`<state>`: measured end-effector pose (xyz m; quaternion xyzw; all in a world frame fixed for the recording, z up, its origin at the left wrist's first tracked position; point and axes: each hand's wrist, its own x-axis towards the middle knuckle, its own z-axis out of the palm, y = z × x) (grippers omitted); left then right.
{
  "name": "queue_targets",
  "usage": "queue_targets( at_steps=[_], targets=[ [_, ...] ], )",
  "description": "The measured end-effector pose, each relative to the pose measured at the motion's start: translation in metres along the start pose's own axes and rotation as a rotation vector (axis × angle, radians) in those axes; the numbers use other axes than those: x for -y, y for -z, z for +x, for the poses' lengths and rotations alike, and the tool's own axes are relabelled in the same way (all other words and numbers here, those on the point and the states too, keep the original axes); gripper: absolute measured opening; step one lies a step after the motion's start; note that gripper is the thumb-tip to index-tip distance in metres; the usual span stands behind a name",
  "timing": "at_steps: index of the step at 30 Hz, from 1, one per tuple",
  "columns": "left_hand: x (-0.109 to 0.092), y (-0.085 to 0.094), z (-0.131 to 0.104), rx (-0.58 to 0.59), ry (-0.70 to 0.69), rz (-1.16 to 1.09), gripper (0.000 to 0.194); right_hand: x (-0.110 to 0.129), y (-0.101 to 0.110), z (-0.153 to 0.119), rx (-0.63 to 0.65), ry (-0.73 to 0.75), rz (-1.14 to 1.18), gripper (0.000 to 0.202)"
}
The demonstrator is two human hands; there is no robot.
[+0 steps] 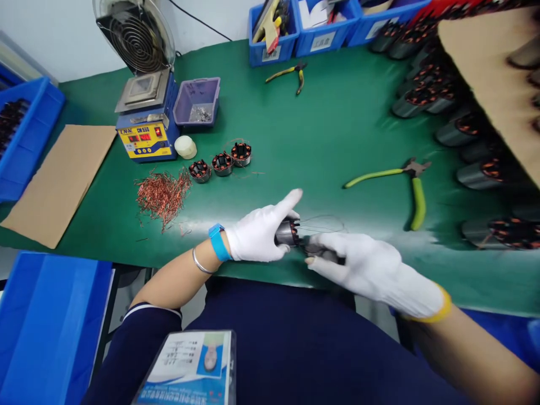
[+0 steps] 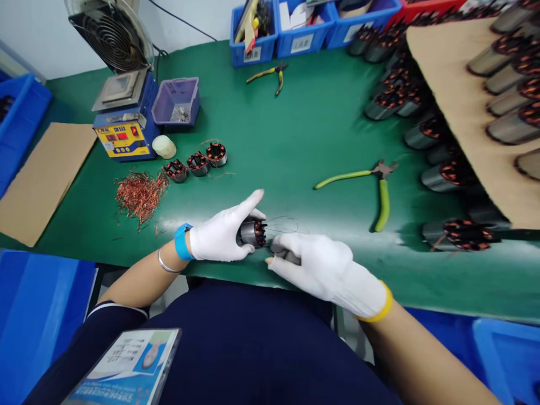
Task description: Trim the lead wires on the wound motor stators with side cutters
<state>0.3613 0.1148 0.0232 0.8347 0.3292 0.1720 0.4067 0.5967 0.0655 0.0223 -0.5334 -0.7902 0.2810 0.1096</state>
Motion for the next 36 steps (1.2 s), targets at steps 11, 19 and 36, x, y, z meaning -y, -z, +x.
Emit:
queue_targets(
  at_steps=[11,19,36],
  targets=[
    [0.010,0.042,-0.013,0.102,0.064,0.091,0.110,0.011,0.005,0.004,-0.020,-0.137,0.007,0.058],
    [0.009,0.047,-0.007,0.042,0.159,-0.044,0.153,0.027,-0.006,0.034,-0.339,0.052,-0.052,0.085],
    [0.012,0.021,0.001,-0.192,0.203,-0.016,0.127,0.035,0.004,0.039,-0.434,-0.134,0.544,0.063]
  ],
)
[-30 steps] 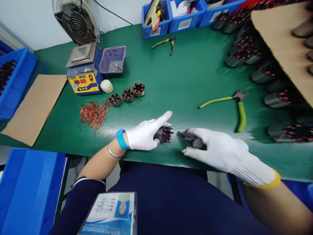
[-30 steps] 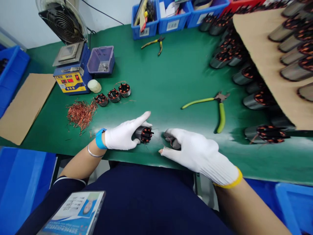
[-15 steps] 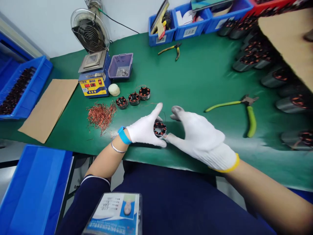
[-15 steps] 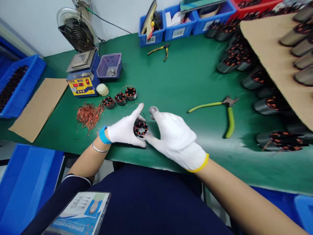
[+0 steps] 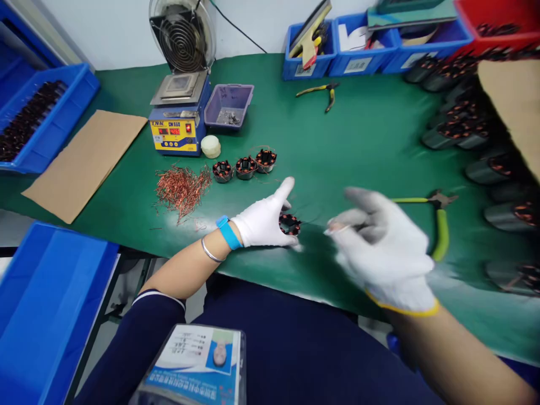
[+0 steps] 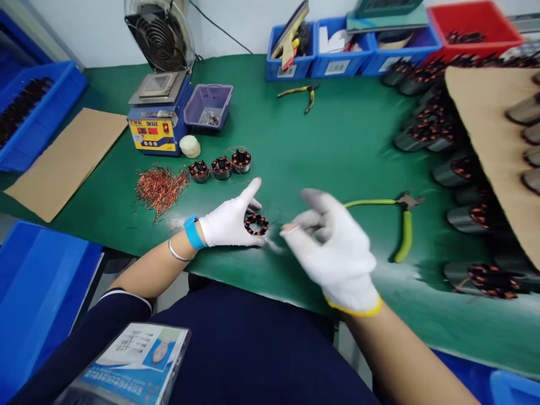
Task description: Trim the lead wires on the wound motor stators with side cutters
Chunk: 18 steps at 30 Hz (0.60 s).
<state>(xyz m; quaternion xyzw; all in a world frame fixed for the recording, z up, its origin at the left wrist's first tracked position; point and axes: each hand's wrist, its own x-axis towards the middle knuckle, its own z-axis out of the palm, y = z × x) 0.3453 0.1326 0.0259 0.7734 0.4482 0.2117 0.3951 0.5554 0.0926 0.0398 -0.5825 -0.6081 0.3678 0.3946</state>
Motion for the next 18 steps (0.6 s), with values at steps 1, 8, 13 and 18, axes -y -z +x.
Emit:
queue_targets(
  at_steps=[1,8,13,18],
  targets=[
    [-0.001,0.000,-0.001,-0.017,-0.008,-0.006,0.118,0.000,-0.005,-0.006,0.066,0.026,-0.093,0.068],
    [-0.004,0.011,-0.005,-0.022,-0.052,0.017,0.035,0.010,-0.028,-0.006,0.204,-0.053,0.028,0.076],
    [0.007,0.038,-0.007,0.136,-0.072,0.096,0.036,0.008,-0.005,-0.001,0.181,-0.289,0.598,0.074],
    [0.005,0.056,-0.010,-0.103,-0.244,0.036,0.073,0.008,0.005,-0.007,0.155,-0.306,0.675,0.073]
  ],
)
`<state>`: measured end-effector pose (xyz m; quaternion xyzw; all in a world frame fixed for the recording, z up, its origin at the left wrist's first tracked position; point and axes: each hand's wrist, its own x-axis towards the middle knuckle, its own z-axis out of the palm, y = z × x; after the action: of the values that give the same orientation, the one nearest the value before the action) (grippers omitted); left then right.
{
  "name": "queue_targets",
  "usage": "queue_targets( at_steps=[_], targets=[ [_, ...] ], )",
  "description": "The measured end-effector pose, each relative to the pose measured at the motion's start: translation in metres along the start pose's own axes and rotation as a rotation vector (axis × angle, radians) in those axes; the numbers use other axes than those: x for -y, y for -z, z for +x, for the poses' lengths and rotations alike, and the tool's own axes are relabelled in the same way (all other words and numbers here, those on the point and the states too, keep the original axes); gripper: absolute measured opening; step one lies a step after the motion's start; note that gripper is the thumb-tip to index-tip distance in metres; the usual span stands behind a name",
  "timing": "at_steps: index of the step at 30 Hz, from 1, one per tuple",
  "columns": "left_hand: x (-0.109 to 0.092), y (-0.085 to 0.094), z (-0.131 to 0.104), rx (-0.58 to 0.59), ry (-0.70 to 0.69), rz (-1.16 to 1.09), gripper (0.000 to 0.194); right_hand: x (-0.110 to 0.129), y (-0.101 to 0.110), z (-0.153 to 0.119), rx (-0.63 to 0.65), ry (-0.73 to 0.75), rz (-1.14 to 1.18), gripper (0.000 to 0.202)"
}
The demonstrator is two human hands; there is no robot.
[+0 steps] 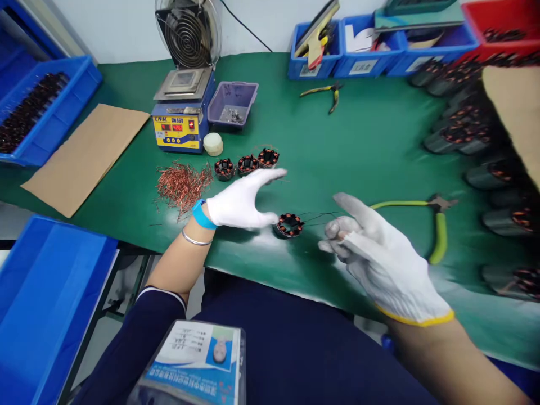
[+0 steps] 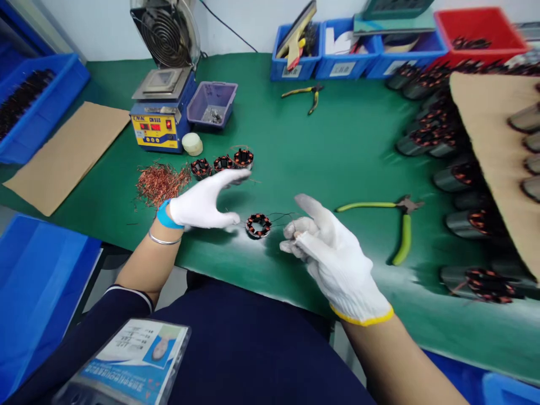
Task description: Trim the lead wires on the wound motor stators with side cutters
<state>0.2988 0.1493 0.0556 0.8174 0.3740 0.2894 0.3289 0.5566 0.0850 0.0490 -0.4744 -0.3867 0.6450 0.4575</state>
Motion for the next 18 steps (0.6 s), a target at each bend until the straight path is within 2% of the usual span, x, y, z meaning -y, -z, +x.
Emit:
queue_targets(
  at_steps=[2,4,5,7,9,11,15,18],
  targets=[
    [-0.007,-0.011,0.002,-0.144,-0.032,-0.118,0.075,0.003,-0.003,-0.001,-0.003,0.007,-0.057,0.076],
    [-0.014,-0.033,0.005,-0.205,0.014,-0.114,0.070,0.008,-0.007,-0.001,-0.015,0.013,-0.132,0.082],
    [-0.017,-0.045,0.006,-0.177,0.050,-0.063,0.066,0.011,-0.009,0.000,-0.019,0.020,-0.167,0.085],
    [-0.021,-0.065,0.009,-0.047,0.116,0.050,0.047,0.018,-0.012,0.001,-0.026,0.042,-0.227,0.087],
    [-0.022,-0.077,0.011,0.070,0.162,0.120,0.030,0.025,-0.012,0.004,-0.040,0.059,-0.273,0.087],
    [-0.021,-0.080,0.012,0.114,0.187,0.134,0.025,0.030,-0.010,0.009,-0.049,0.048,-0.292,0.086],
    [-0.018,-0.074,0.011,0.104,0.196,0.098,0.022,0.033,0.000,0.017,-0.006,-0.007,-0.254,0.084],
    [-0.016,-0.071,0.009,0.082,0.118,-0.022,0.026,0.032,0.006,0.020,-0.021,-0.010,-0.271,0.082]
  ],
)
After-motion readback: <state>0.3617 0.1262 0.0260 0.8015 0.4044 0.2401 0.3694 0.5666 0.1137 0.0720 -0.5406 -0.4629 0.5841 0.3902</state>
